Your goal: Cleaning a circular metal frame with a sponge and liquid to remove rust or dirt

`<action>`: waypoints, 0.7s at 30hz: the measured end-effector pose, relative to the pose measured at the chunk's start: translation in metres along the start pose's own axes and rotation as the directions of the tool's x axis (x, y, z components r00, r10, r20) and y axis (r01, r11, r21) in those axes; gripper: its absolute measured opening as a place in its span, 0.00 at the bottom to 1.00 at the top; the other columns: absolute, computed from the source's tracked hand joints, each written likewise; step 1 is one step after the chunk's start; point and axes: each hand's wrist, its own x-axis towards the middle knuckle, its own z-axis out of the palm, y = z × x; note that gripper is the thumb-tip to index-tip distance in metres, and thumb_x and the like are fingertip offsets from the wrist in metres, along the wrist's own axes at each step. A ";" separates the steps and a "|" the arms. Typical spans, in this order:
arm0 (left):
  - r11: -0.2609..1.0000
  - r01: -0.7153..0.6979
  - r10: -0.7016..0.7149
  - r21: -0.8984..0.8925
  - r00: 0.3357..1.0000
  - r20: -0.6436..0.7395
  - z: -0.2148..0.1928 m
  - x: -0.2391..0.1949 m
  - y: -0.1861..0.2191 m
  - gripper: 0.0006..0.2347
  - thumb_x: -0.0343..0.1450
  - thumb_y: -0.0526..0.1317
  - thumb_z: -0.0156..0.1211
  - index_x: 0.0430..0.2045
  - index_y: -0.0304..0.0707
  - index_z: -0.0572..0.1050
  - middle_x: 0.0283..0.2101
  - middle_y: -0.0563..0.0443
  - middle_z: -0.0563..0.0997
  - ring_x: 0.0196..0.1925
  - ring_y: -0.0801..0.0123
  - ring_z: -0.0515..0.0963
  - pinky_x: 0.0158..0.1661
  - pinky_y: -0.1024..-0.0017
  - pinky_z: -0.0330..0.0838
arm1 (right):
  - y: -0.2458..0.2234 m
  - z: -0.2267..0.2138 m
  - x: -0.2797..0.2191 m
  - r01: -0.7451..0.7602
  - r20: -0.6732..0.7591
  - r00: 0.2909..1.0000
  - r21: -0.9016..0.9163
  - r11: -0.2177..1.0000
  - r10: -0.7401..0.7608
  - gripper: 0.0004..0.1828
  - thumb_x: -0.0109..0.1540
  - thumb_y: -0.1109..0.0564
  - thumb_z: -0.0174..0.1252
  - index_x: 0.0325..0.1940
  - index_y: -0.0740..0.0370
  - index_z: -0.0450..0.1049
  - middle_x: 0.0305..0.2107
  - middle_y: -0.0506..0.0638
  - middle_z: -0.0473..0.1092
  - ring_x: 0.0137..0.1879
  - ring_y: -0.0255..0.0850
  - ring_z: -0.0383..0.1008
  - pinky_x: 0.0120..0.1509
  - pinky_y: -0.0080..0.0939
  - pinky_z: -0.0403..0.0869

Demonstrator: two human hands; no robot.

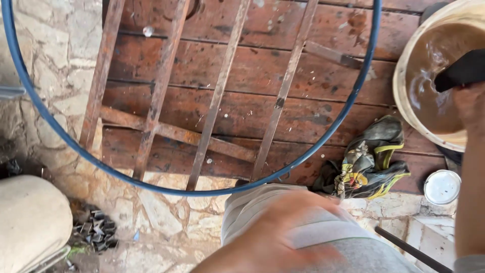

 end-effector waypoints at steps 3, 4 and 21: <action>0.917 -0.128 0.288 0.378 0.868 -0.405 -0.021 -0.014 -0.057 0.17 0.75 0.49 0.56 0.52 0.39 0.74 0.56 0.44 0.81 0.61 0.56 0.79 0.60 0.59 0.69 | 0.124 -0.150 0.123 -0.100 0.029 0.951 0.971 0.219 0.307 0.35 0.70 0.70 0.70 0.77 0.83 0.62 0.69 0.78 0.64 0.72 0.73 0.69 0.73 0.69 0.73; 0.912 -0.137 0.298 0.387 0.869 -0.395 -0.029 -0.014 -0.083 0.17 0.75 0.49 0.56 0.52 0.39 0.74 0.56 0.44 0.81 0.61 0.56 0.79 0.60 0.59 0.69 | 0.148 -0.188 0.168 -0.110 0.033 0.948 0.968 0.226 0.316 0.35 0.70 0.70 0.70 0.77 0.83 0.62 0.69 0.78 0.64 0.72 0.73 0.69 0.73 0.69 0.73; 0.455 0.542 0.610 0.707 0.388 -0.691 -0.113 -0.012 -0.237 0.30 0.75 0.56 0.54 0.64 0.28 0.67 0.68 0.34 0.70 0.76 0.41 0.60 0.74 0.39 0.44 | 0.132 -0.330 0.331 -0.490 0.369 0.801 0.857 -0.161 -0.472 0.59 0.65 0.23 0.34 0.78 0.81 0.41 0.78 0.65 0.28 0.83 0.58 0.21 0.83 0.59 0.35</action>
